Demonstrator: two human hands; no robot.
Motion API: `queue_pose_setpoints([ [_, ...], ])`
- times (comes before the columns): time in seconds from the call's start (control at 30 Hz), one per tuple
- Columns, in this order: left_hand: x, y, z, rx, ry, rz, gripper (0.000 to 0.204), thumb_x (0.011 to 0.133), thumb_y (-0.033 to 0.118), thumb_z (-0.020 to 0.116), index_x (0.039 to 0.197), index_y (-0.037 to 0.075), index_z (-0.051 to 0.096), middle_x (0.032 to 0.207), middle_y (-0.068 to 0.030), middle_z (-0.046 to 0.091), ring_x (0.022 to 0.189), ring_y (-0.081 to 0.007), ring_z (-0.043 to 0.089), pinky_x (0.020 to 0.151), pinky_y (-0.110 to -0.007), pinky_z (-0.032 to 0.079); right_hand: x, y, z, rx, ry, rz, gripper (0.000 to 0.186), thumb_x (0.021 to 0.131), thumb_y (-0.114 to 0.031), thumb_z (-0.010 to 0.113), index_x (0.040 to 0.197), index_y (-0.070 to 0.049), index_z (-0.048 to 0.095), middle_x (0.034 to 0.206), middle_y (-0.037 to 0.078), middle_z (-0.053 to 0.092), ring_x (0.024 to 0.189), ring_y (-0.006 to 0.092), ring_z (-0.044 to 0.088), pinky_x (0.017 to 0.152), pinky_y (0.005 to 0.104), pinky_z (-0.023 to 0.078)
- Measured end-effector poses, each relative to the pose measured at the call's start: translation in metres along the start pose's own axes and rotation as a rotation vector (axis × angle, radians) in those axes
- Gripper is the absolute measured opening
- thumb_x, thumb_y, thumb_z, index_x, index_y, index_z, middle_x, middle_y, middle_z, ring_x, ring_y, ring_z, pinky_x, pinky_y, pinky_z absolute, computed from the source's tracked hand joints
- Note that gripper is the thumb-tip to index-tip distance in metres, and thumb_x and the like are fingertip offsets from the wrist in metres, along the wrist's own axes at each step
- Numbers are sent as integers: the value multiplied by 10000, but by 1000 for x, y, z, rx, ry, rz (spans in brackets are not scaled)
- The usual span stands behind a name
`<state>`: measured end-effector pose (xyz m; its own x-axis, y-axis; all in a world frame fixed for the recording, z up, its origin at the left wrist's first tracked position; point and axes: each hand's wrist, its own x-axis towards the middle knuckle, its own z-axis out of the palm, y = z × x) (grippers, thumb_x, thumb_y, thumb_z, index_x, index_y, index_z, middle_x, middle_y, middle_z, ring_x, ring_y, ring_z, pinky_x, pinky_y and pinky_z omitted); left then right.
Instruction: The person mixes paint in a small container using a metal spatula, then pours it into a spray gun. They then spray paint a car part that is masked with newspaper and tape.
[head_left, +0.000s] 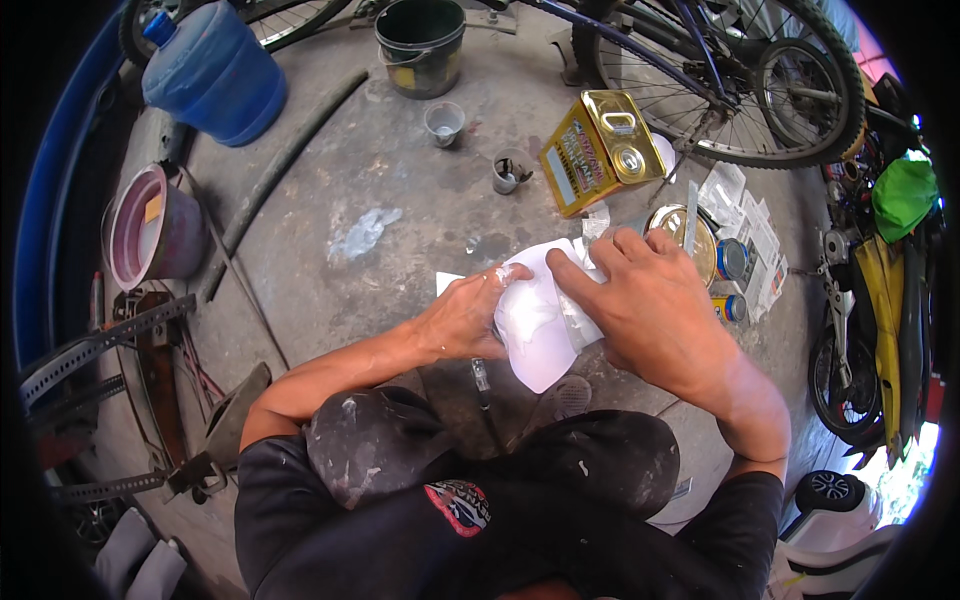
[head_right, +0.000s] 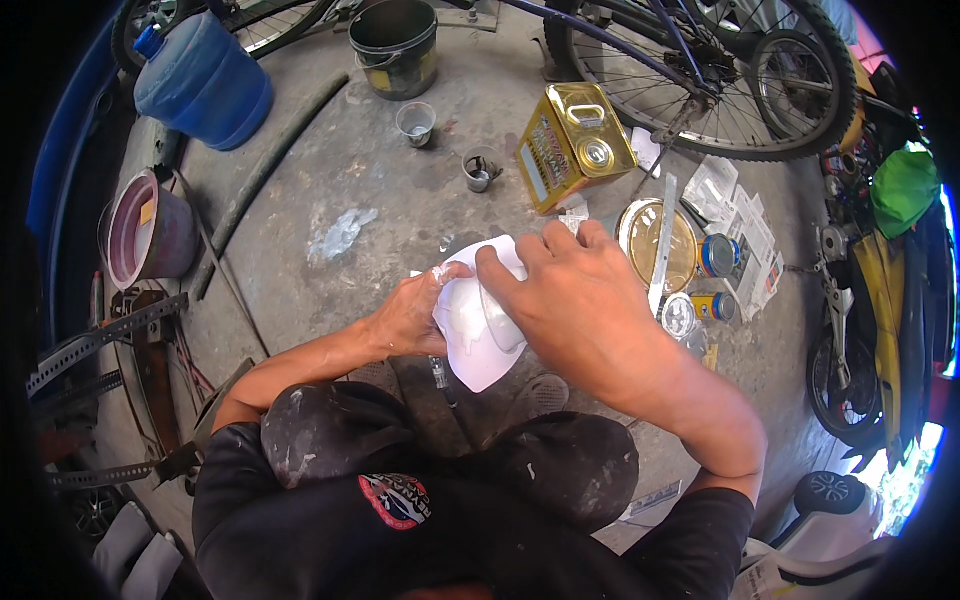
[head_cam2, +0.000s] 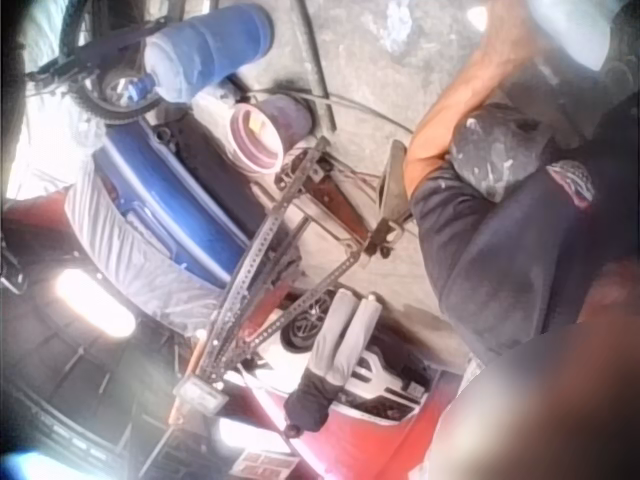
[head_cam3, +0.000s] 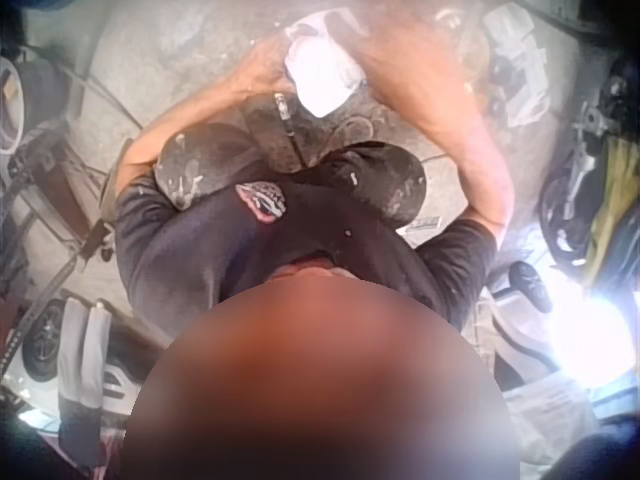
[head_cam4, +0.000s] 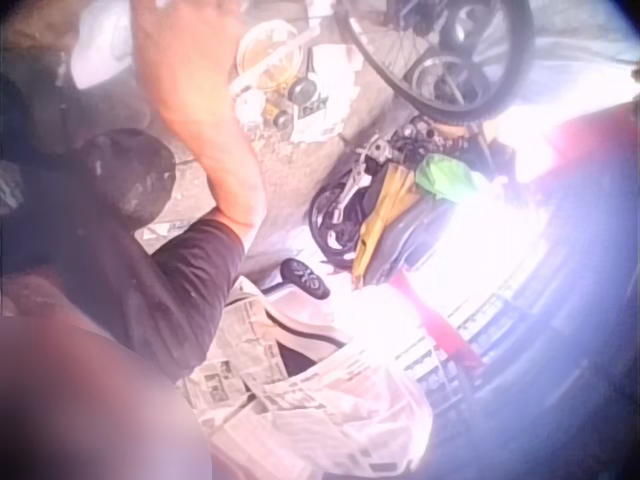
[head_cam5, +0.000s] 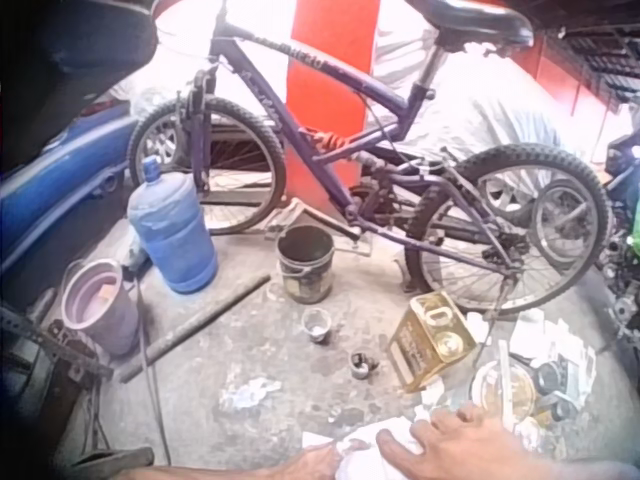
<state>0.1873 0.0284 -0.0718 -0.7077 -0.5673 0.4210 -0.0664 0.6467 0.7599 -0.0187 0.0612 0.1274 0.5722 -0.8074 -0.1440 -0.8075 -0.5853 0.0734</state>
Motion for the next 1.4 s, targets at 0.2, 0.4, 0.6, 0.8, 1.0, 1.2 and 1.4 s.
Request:
queue_pose_setpoints([
  [0.2,-2,-3,-2,-38,-14,-76,960,614,229,915,1386,65,369,1256,-206,606,1061,-418,649,889,-452,560,3,2,-1,99,50,16,657,680,-113,756,1312,-90,578,948,83,613,955,264,594,840,400,441],
  [0.4,-4,-11,-11,-3,102,-168,917,654,309,944,1363,77,411,1042,-135,705,952,-256,717,834,-371,564,-4,30,37,614,236,161,725,629,-116,850,1300,-57,580,1127,140,672,1034,313,629,904,421,486],
  [0.6,-12,-19,-28,83,173,-269,871,638,304,923,1333,102,439,1122,-156,674,1013,-330,699,879,-409,560,4,57,157,1138,523,547,741,665,-183,908,1295,-4,562,1136,135,692,1065,287,677,933,374,519],
  [0.8,-23,-32,-29,82,205,-396,934,629,352,943,1317,33,399,1063,-153,687,986,-302,708,863,-396,558,59,63,310,1067,589,741,781,680,-214,899,1329,-10,515,1161,186,684,1081,354,663,939,412,517],
  [1.0,-29,-48,-22,64,149,-493,937,633,363,939,1309,21,388,1159,-183,648,1028,-320,695,862,-396,558,102,63,365,1042,604,866,701,724,-159,812,1344,-43,509,1237,221,642,1130,419,614,968,461,486],
  [1.2,-16,-51,-15,133,109,-465,892,622,340,933,1302,57,430,1208,-160,640,1054,-326,689,878,-393,558,96,55,386,1231,443,899,1064,700,-293,898,1521,-41,269,1320,224,586,1156,358,629,926,405,537],
  [1.4,-4,-54,-11,56,146,-402,888,610,314,933,1318,101,440,1196,-138,661,1052,-347,690,889,-413,565,29,72,279,1295,387,855,640,832,-206,771,1378,7,514,1028,167,684,795,186,650,679,301,526],
])
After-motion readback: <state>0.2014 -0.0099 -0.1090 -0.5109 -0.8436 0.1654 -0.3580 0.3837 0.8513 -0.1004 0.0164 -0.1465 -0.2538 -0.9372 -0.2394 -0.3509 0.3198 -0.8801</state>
